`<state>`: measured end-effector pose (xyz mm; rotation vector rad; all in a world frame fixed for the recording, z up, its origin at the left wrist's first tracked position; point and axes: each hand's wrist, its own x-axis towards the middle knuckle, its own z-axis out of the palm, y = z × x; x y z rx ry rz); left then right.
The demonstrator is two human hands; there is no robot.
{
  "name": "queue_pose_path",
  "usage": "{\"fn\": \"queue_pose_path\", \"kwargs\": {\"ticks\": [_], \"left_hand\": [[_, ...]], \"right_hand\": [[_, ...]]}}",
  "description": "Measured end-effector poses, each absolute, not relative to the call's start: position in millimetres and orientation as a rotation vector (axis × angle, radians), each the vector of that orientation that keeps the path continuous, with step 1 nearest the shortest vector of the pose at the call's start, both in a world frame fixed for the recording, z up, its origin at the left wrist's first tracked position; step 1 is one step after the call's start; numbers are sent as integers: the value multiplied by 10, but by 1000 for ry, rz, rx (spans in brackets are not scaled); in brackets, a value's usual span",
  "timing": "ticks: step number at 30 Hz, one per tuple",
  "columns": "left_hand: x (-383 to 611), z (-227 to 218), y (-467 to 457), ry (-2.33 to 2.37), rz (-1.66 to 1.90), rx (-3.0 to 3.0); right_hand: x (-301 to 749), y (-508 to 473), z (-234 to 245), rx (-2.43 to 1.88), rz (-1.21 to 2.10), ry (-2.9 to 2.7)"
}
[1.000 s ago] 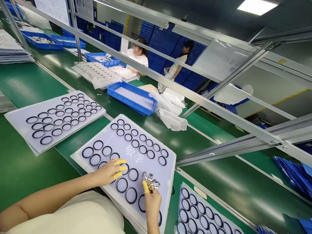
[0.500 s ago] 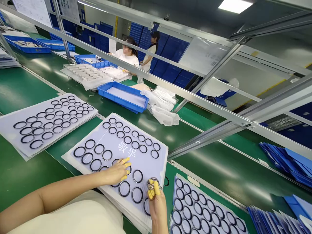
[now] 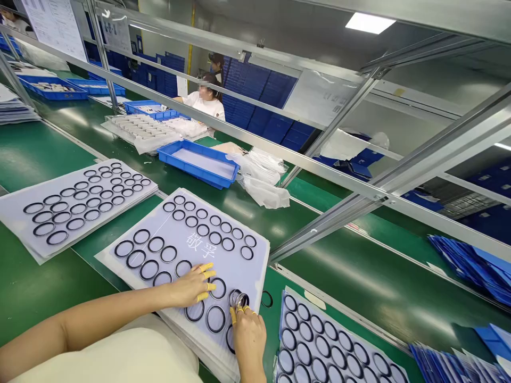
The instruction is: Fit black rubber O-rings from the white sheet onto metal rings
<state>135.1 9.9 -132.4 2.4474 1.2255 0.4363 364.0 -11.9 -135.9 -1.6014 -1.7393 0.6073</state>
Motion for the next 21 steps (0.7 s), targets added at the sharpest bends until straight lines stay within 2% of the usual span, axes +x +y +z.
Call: {"fn": "queue_pose_path", "kwargs": {"ticks": [4,9,14,17,21], "left_hand": [[1202,-1277,3,1288,485,2382],[913,-1167,-126,1389,744,2250],[410,-1127,-235,1577,893,2130],[5,-1185,-305,1810,938,1989],[-482,-1331,-453,2028,971,1808]], "right_hand": [[3764,-86,-1356,-1654,638,-1625],[3692,121,-1220,-1593,814,-1438],[3123,421,-1080,-1394,962,-1620],[2585,586,-1055,-1296,876,-1914],[1734,805,-1083,-1137,587,-2355]]}}
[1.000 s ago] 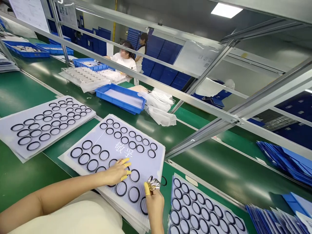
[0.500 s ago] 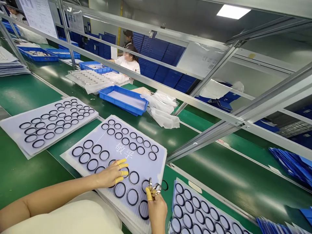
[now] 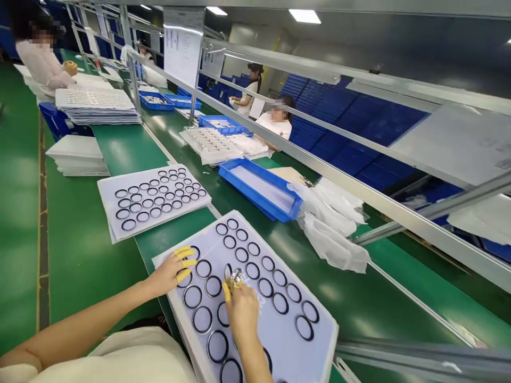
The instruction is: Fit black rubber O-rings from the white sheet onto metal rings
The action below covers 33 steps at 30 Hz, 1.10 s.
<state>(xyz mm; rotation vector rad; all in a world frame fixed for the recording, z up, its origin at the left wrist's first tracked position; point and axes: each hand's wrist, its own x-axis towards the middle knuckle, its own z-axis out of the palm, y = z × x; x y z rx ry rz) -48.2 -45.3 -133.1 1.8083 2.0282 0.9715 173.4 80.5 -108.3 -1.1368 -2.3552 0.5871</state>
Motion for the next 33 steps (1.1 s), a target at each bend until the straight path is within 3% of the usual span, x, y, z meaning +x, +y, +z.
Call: {"fn": "queue_pose_path", "kwargs": {"ticks": [7,13,25,33], "left_hand": [[-948,-1620,-668,2143,1018,1653],[-1213,-1691,-574,2123,956,1661],[-1051,-1492,464,1879,655,2012],[-951,-1488,579,1767,585,2140]], "right_hand": [[559,1120,-1278,-984,77,-2843],[619,1127,-1362,-1098,-190,-2956],[1017,1001,-1223,-1421,-241,-2834],[1344,833,-1273,-1633,-310,-2787]]}}
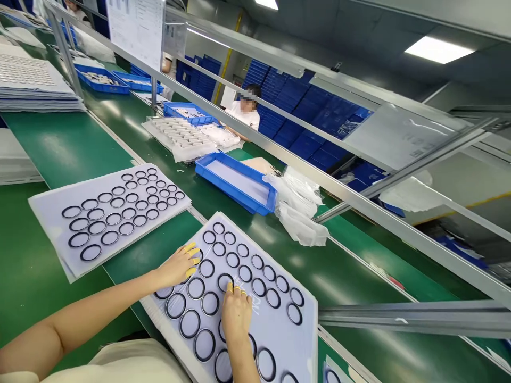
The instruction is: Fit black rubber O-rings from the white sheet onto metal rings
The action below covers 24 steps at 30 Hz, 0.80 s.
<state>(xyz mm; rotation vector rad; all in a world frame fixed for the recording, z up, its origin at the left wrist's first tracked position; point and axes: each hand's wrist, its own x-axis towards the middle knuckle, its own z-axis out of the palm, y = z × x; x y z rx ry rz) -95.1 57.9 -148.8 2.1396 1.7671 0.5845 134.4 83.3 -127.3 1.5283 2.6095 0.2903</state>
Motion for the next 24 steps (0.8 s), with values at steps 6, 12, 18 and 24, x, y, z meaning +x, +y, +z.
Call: {"fn": "queue_pose_path", "kwargs": {"ticks": [6,12,18,24], "left_hand": [[-787,-1485,671,1659,572,2252],[-893,-1536,732,1612,566,2263],[-1091,-1451,1155,1726,596,2163],[-1085,-1417,1548,1792,614,2000]], "right_hand": [[1363,755,-1338,1543,217,2629],[1415,749,-1335,1560,120,2705],[1348,1034,-1190,1609,65,2740],[954,1490,-1181,1549,-39,2786]]}}
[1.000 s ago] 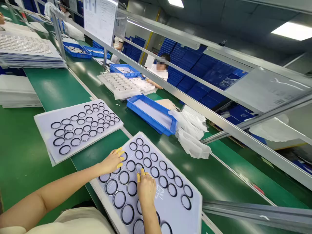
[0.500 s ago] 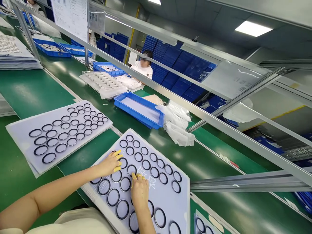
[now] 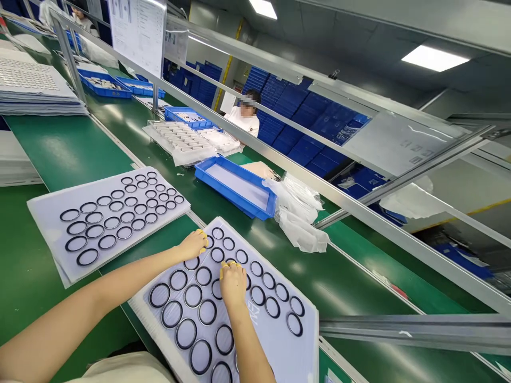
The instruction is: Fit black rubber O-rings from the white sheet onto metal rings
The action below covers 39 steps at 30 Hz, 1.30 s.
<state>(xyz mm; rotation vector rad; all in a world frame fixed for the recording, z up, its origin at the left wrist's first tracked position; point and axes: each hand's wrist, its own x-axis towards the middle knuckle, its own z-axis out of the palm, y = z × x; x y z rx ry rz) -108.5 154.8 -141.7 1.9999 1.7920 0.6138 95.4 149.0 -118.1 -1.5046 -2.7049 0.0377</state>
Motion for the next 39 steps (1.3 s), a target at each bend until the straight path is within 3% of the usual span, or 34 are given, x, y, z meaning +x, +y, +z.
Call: {"fn": "queue_pose_path", "kwargs": {"ticks": [7,12,22,39], "left_hand": [[-1159,-1296,1328,1796,1027,1587],[-1229,-1086,835,1588,1282,1239],[-788,-441,-56,676,1013,1015],[-402,-200,-239,467,865,1017]], "right_hand": [[664,1687,-1243,-1436,453,-2480],[756,1289,-972,-1361,890,-2016],[1210,-137,-183,-972,1885,-899],[1558,-582,-48,-969,1818,-771]]}}
